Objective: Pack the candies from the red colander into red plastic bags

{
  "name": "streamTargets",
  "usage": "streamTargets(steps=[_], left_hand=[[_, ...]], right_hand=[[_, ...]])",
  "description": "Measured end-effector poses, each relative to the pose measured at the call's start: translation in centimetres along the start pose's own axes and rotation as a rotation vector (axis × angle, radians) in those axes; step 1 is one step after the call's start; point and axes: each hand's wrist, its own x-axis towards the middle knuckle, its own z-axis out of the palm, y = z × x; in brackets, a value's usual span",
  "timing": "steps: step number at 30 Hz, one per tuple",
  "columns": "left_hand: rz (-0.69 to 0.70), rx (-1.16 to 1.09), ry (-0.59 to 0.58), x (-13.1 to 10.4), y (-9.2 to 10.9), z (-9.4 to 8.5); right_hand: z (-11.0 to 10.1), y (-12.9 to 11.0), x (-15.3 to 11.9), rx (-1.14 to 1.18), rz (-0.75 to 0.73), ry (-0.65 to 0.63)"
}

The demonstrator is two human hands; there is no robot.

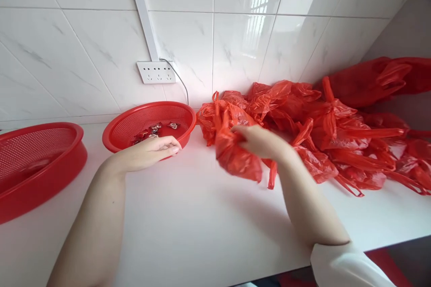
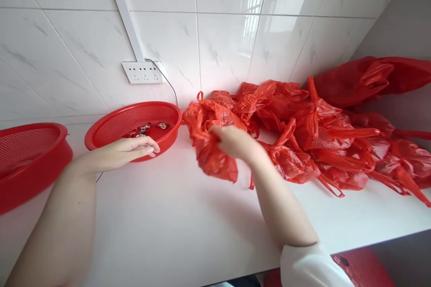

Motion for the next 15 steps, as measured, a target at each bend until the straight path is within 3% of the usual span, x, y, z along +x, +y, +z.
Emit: streamTargets(steps=[2, 5, 6, 8, 10, 13, 15], left_hand=[[-0.03, 0.062, 0.006, 0.0, 0.1, -0.1], [-0.072, 0.122, -0.014, -0.1, 0.3, -0.2], [-0.076, 0.121, -0.023, -0.1, 0.4, -0.2], [-0.073, 0.103, -0.034, -0.1, 0.3, -0.2], [-0.068, 0.09, -0.041, -0.1, 0.1, -0.2], [-0.073, 0.095, -0.064, -0.1, 0.0, -0.1], [-0.095, 0.11, -0.079, -0.2, 0.1, -0.2]], right_hand=[[-3.7, 3.5, -1.9, 0.072, 0.184, 0.282], [-8.3, 9.5, -4.0, -0.085, 0.51, 0.782], [-9.3, 11.6, -4.2, -0.125, 0.593, 0.887], [-10.0, 16.1, -4.1, -0.184, 0.796, 0.96], [-9.1, 20.4, -3.4, -0.26, 0.941, 0.907], [-6.1, 25.6, -2.3, -0.203, 1.033, 0.486], [-4.4, 27.4, -1.8, -0.16, 1.052, 0.367]])
